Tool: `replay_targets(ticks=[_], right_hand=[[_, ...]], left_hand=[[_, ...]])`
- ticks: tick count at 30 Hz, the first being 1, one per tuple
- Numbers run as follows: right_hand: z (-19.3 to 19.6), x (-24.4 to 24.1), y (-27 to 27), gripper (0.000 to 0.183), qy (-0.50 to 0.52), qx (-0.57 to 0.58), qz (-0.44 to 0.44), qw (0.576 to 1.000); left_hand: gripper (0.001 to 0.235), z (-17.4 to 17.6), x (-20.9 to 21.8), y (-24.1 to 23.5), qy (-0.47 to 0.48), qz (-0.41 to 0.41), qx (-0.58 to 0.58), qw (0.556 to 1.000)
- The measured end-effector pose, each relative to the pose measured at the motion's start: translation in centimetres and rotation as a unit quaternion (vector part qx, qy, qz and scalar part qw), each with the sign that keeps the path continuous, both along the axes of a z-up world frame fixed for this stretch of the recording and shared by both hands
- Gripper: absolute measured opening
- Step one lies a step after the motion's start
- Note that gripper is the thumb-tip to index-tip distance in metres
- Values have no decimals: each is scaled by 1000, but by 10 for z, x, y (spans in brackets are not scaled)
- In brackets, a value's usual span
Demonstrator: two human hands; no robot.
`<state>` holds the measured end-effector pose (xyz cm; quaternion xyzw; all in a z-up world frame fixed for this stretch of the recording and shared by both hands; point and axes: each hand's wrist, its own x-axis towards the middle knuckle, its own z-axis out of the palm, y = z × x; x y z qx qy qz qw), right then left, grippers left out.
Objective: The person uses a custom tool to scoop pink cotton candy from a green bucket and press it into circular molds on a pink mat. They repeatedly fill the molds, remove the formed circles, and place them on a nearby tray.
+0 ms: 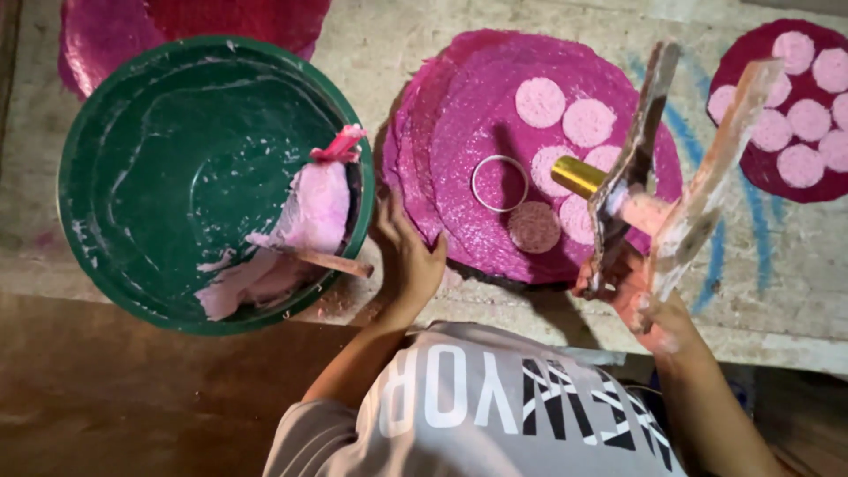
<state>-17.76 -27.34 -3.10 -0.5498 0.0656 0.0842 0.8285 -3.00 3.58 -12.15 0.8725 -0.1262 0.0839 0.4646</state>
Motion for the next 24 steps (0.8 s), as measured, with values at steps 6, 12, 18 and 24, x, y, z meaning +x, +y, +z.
replay_targets(ticks=[6, 12, 18, 24], right_hand=[[2, 0, 4, 98, 2, -10, 1, 1000], [10, -10, -1, 95, 13, -31, -15, 999], [2, -13, -12, 94, 39, -57, 3, 998], [7, 11, -5, 103, 145, 58, 167, 973]], left_hand=[[51, 36, 35, -39, -111, -165, 147, 969], [29, 31, 43, -41, -35, -235, 160, 958], [34, 38, 32, -26, -20, -261, 184, 948], [74, 63, 88, -49, 346, -376, -570, 643]])
